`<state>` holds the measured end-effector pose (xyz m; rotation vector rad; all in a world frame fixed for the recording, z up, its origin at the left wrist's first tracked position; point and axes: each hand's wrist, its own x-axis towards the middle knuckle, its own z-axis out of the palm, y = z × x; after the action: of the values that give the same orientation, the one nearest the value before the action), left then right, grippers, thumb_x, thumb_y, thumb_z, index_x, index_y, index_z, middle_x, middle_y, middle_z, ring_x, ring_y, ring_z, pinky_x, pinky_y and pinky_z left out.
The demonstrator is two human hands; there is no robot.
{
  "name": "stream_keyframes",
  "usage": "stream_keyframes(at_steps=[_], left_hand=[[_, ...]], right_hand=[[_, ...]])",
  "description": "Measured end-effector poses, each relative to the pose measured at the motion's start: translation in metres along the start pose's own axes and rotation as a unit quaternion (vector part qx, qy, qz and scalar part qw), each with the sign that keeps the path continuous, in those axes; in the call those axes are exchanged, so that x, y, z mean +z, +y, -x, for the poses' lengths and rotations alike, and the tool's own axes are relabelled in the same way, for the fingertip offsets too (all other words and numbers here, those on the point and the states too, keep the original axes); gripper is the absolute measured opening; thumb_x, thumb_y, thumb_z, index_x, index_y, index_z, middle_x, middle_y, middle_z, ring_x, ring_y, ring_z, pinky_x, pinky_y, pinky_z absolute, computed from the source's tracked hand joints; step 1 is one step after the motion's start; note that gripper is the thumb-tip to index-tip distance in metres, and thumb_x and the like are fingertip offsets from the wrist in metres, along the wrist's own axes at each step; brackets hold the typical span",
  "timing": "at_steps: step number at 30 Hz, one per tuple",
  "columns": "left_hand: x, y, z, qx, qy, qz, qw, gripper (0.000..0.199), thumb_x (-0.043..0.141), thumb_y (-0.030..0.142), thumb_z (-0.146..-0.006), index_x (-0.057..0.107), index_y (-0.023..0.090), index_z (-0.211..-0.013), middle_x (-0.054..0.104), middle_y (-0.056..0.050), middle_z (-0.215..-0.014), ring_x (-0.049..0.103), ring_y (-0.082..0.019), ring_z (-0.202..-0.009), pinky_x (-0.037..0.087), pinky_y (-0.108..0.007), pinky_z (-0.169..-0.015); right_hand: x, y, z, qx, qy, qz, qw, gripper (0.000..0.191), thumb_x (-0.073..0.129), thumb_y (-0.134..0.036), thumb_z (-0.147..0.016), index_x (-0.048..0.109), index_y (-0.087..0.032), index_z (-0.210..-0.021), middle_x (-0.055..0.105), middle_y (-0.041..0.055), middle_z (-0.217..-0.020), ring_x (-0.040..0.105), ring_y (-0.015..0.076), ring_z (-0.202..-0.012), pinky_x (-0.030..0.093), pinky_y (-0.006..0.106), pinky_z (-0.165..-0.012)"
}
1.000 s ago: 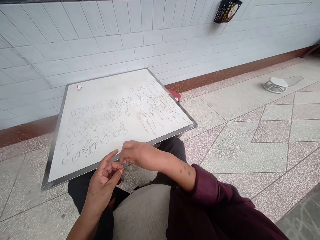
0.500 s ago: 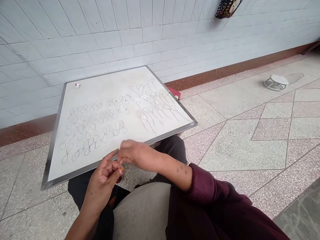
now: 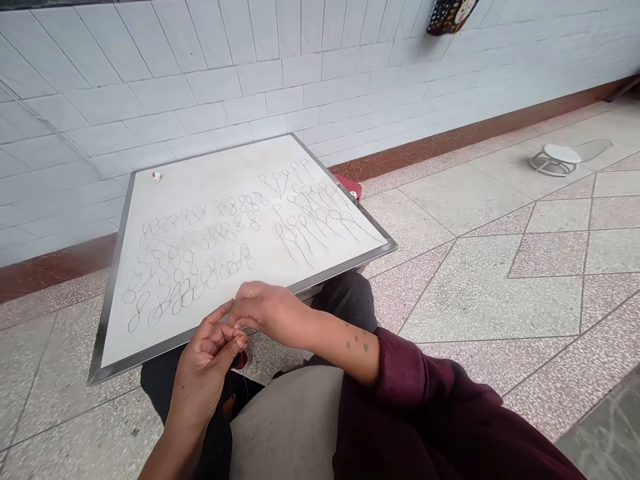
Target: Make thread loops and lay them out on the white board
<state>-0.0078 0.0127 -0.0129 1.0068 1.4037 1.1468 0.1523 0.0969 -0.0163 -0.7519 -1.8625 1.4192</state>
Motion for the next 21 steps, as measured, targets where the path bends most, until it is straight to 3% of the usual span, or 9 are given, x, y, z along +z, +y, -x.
stream_keyframes(at_steps=[3, 6, 13, 21], left_hand=[[0.000, 0.001, -0.001, 0.009, 0.010, 0.003, 1.000, 0.059, 0.075, 0.035, -0.079, 0.058, 0.026, -0.135, 0.063, 0.003, -0.075, 0.061, -0.017, -0.074, 0.049, -0.032, -0.077], [-0.001, 0.004, 0.000, 0.015, 0.023, 0.001, 1.000, 0.059, 0.074, 0.036, -0.080, 0.057, 0.027, -0.136, 0.065, 0.003, -0.076, 0.060, -0.016, -0.073, 0.049, -0.032, -0.077], [0.001, 0.009, 0.005, 0.028, 0.027, -0.006, 0.999, 0.062, 0.073, 0.036, -0.083, 0.052, 0.029, -0.141, 0.063, 0.004, -0.076, 0.057, -0.015, -0.072, 0.048, -0.029, -0.075], [0.003, 0.010, 0.007, 0.031, 0.033, -0.004, 0.999, 0.059, 0.074, 0.034, -0.083, 0.054, 0.028, -0.138, 0.062, 0.004, -0.075, 0.056, -0.013, -0.068, 0.048, -0.027, -0.073]], right_hand=[[-0.002, 0.002, 0.000, -0.096, 0.003, 0.112, 0.989, 0.013, 0.065, -0.028, -0.094, 0.072, -0.024, -0.104, 0.061, 0.0050, -0.098, 0.057, 0.0184, -0.088, 0.051, 0.033, -0.079], [-0.003, 0.003, 0.001, -0.141, 0.033, 0.150, 0.978, 0.025, 0.066, -0.029, -0.094, 0.066, -0.025, -0.119, 0.061, 0.0072, -0.106, 0.059, 0.0172, -0.086, 0.054, 0.033, -0.078], [0.004, 0.004, -0.001, -0.174, 0.081, 0.190, 0.963, 0.007, 0.062, -0.024, -0.097, 0.067, -0.021, -0.098, 0.065, 0.0050, -0.091, 0.061, 0.0168, -0.082, 0.053, 0.029, -0.074], [0.010, 0.007, -0.003, -0.190, 0.096, 0.206, 0.955, 0.011, 0.057, -0.023, -0.099, 0.067, -0.020, -0.096, 0.067, 0.0059, -0.090, 0.062, 0.0189, -0.087, 0.053, 0.031, -0.077]])
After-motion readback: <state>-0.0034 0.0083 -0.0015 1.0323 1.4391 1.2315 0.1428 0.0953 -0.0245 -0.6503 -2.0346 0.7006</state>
